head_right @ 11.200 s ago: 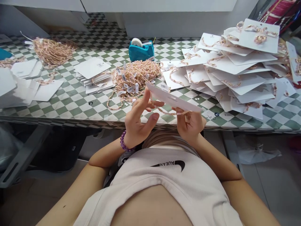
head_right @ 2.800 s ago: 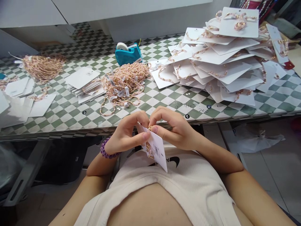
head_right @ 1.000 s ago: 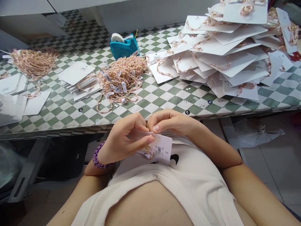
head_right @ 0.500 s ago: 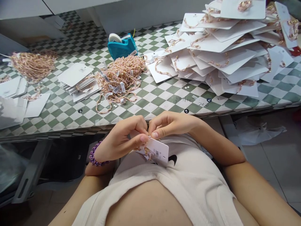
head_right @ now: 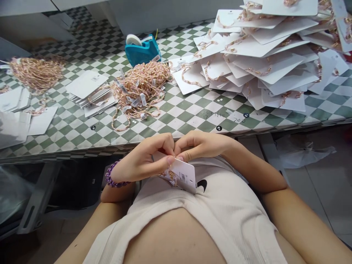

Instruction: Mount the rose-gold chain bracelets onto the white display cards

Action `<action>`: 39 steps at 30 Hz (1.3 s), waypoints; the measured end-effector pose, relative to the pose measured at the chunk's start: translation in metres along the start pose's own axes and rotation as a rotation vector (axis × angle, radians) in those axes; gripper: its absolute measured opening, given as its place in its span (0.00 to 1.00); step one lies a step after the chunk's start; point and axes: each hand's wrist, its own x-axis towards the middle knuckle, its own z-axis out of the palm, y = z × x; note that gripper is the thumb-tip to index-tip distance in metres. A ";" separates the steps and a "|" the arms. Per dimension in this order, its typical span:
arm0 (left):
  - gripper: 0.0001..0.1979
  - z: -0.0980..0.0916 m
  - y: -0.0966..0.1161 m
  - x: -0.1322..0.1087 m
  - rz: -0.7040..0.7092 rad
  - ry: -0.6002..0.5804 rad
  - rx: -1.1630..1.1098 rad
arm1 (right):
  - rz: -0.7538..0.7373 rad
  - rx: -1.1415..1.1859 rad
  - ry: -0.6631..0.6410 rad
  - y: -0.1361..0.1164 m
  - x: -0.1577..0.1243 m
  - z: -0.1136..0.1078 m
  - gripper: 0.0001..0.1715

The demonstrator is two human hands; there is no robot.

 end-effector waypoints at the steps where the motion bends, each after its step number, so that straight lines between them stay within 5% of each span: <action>1: 0.08 0.000 -0.001 0.000 0.002 -0.005 -0.011 | 0.005 -0.020 0.010 -0.001 0.000 0.000 0.22; 11: 0.05 -0.012 -0.004 -0.005 0.024 -0.046 0.077 | 0.094 -0.059 0.065 -0.012 -0.007 -0.001 0.23; 14: 0.06 -0.014 -0.006 -0.006 -0.034 0.094 0.030 | 0.085 0.019 0.226 -0.017 -0.008 0.005 0.21; 18: 0.13 -0.011 -0.020 -0.001 -0.076 0.426 -0.185 | -0.086 0.254 0.447 -0.021 -0.009 0.014 0.29; 21: 0.17 -0.006 -0.030 0.005 -0.082 0.557 -0.259 | -0.175 0.210 0.571 -0.022 -0.011 0.016 0.28; 28: 0.22 0.004 -0.035 0.006 -0.133 0.524 -0.168 | -0.125 -0.145 0.959 -0.018 -0.012 0.017 0.14; 34: 0.23 0.004 -0.037 0.011 -0.081 0.572 0.018 | -0.093 -0.151 1.002 -0.018 -0.010 0.025 0.15; 39: 0.24 0.005 -0.045 0.013 -0.060 0.673 0.019 | -0.278 -0.067 1.015 -0.016 -0.008 0.022 0.16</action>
